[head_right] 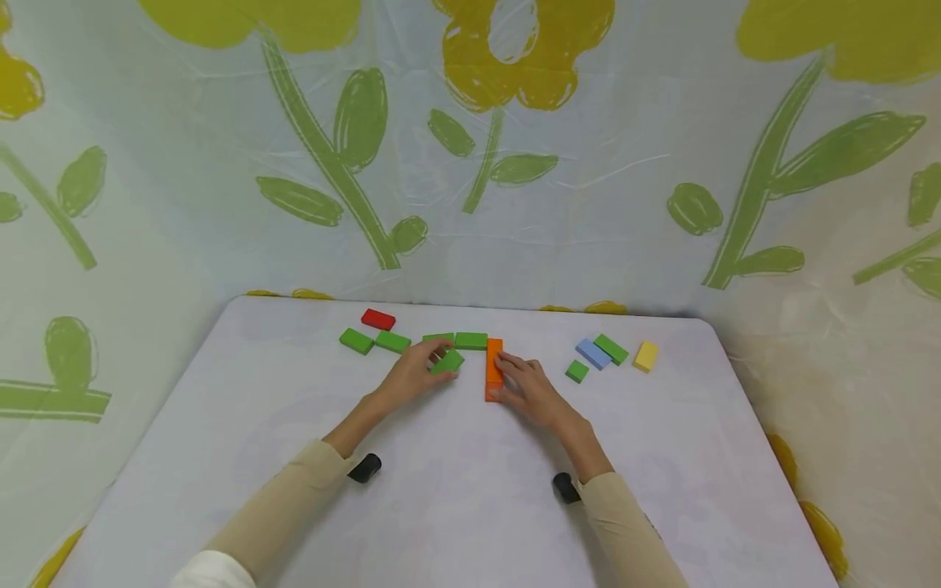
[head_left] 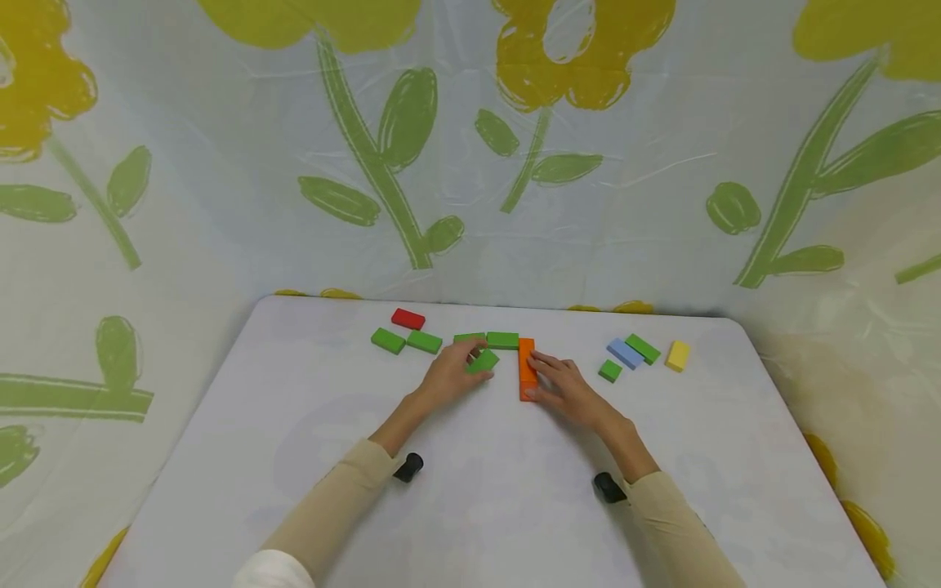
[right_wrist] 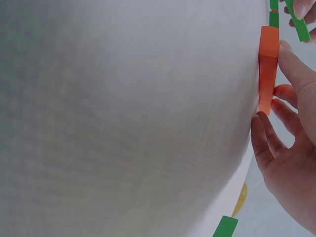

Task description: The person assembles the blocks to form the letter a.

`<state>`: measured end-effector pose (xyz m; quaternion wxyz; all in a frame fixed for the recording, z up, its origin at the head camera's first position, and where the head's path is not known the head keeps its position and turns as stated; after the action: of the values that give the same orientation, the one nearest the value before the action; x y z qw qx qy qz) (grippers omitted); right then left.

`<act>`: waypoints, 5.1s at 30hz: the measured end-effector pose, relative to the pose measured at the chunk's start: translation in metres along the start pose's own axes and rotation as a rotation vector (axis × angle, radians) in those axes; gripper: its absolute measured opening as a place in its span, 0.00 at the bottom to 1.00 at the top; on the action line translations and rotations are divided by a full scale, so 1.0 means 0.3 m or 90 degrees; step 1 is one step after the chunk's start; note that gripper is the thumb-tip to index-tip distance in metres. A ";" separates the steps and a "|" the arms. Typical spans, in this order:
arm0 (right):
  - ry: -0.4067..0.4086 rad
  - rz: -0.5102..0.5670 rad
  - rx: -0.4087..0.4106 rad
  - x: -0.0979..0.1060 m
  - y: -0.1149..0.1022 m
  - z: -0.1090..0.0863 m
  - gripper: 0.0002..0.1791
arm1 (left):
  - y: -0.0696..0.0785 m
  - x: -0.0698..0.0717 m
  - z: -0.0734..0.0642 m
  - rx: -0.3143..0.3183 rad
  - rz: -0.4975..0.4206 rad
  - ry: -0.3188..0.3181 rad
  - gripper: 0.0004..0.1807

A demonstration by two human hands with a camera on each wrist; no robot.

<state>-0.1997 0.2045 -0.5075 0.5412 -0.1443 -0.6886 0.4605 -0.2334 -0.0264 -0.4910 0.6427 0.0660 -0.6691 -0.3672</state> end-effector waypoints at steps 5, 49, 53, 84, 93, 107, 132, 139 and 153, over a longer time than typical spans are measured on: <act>0.005 -0.001 0.003 0.004 0.001 0.000 0.35 | 0.024 -0.021 -0.029 -0.002 -0.010 -0.021 0.26; 0.014 -0.010 0.037 0.000 -0.003 0.000 0.35 | 0.179 -0.168 -0.154 -0.006 -0.022 -0.095 0.18; 0.013 -0.006 0.034 0.000 -0.002 0.000 0.35 | 0.177 -0.176 -0.149 0.016 -0.054 -0.080 0.17; 0.021 -0.009 0.042 -0.003 -0.002 0.003 0.34 | 0.194 -0.211 -0.105 0.148 -0.133 -0.017 0.23; 0.021 -0.013 0.044 -0.005 0.002 0.007 0.34 | 0.201 -0.207 -0.104 0.148 -0.115 -0.015 0.24; 0.019 -0.018 0.033 -0.003 -0.009 0.004 0.28 | 0.193 -0.218 -0.105 0.143 -0.139 -0.022 0.25; -0.048 -0.003 -0.006 0.014 -0.010 -0.006 0.36 | 0.194 -0.199 -0.133 0.084 -0.126 -0.016 0.21; -0.041 -0.002 0.007 0.015 -0.009 -0.008 0.37 | 0.187 -0.207 -0.128 0.095 -0.140 -0.027 0.23; -0.048 -0.004 -0.016 0.011 -0.002 -0.003 0.37 | 0.135 -0.161 -0.119 0.094 -0.124 -0.045 0.21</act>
<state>-0.1998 0.2069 -0.5051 0.5144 -0.1316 -0.7148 0.4551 -0.1776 0.0152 -0.5102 0.5732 0.1647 -0.7071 -0.3798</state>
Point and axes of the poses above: each hand's wrist, its own z-axis towards the middle knuckle, its own x-axis out of the back of the hand, y = z × x, the point moved 4 cm from there along z, towards the middle knuckle, and after that the axes turned 12 degrees about z, right-handed, at the moved point
